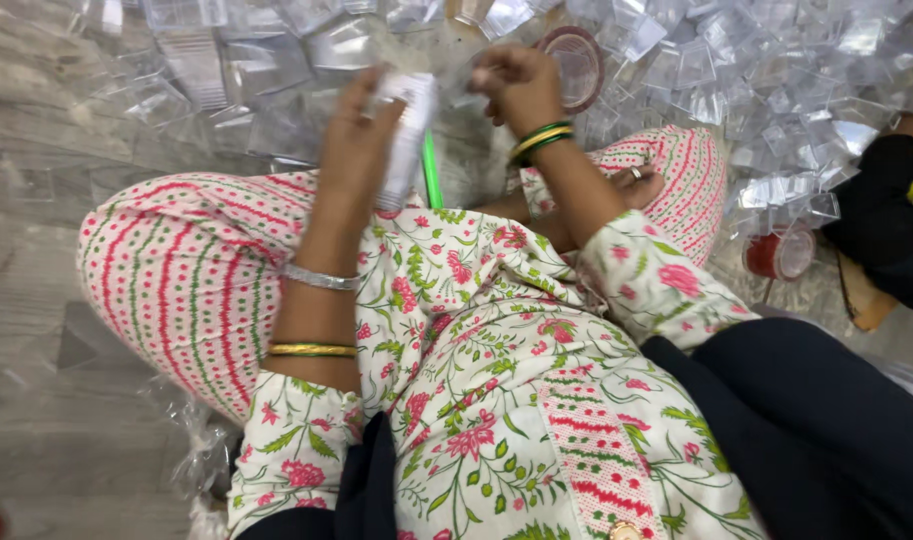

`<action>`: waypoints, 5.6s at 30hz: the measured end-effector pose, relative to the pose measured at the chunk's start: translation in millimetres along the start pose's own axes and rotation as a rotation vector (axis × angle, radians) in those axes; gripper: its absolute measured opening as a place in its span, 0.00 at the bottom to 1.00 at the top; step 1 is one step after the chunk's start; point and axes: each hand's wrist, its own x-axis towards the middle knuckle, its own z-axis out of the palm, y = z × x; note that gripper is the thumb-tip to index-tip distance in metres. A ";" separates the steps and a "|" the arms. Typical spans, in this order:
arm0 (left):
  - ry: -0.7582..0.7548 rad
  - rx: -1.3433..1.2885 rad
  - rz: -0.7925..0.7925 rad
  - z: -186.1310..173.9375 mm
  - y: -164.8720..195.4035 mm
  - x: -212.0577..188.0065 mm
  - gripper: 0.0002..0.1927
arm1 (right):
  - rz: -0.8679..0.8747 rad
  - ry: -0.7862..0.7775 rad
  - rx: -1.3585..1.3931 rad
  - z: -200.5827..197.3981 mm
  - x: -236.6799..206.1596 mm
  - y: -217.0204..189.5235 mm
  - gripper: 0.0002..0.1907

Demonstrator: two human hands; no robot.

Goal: The person sits on the floor and folds clear plastic sheets into small rectangular boxes, pressing the sides to shape them and setting finished boxes aside. They repeatedly pick up flat plastic pieces, fold them into box form, and stack the completed boxes nearby.

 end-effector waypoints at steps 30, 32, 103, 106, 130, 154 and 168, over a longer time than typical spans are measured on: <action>0.425 -0.326 0.428 -22.2 -3.6 8.9 0.24 | 0.210 -0.257 0.448 38.5 7.8 -56.0 0.10; 0.389 -0.448 0.333 -22.2 -1.8 3.9 0.26 | 0.173 -0.237 0.550 14.9 2.8 -57.3 0.13; -0.030 -0.353 -0.113 -34.5 -24.5 -38.1 0.35 | 0.040 -0.128 1.158 -122.3 -172.6 22.9 0.53; 0.039 -0.237 -0.003 -33.7 -24.0 -46.8 0.29 | -0.109 0.130 1.011 -198.5 -210.9 65.4 0.45; 0.079 -0.275 0.095 -36.3 -37.6 -64.4 0.17 | 0.310 1.429 1.148 -307.4 -372.9 252.9 0.50; 0.182 -0.103 0.111 -2.1 -3.4 -66.1 0.11 | -0.012 -0.448 -1.199 -63.2 -27.1 62.0 0.17; 0.190 -0.157 0.077 7.5 14.9 -61.1 0.10 | 0.211 -0.424 -1.206 -101.3 -27.4 57.7 0.30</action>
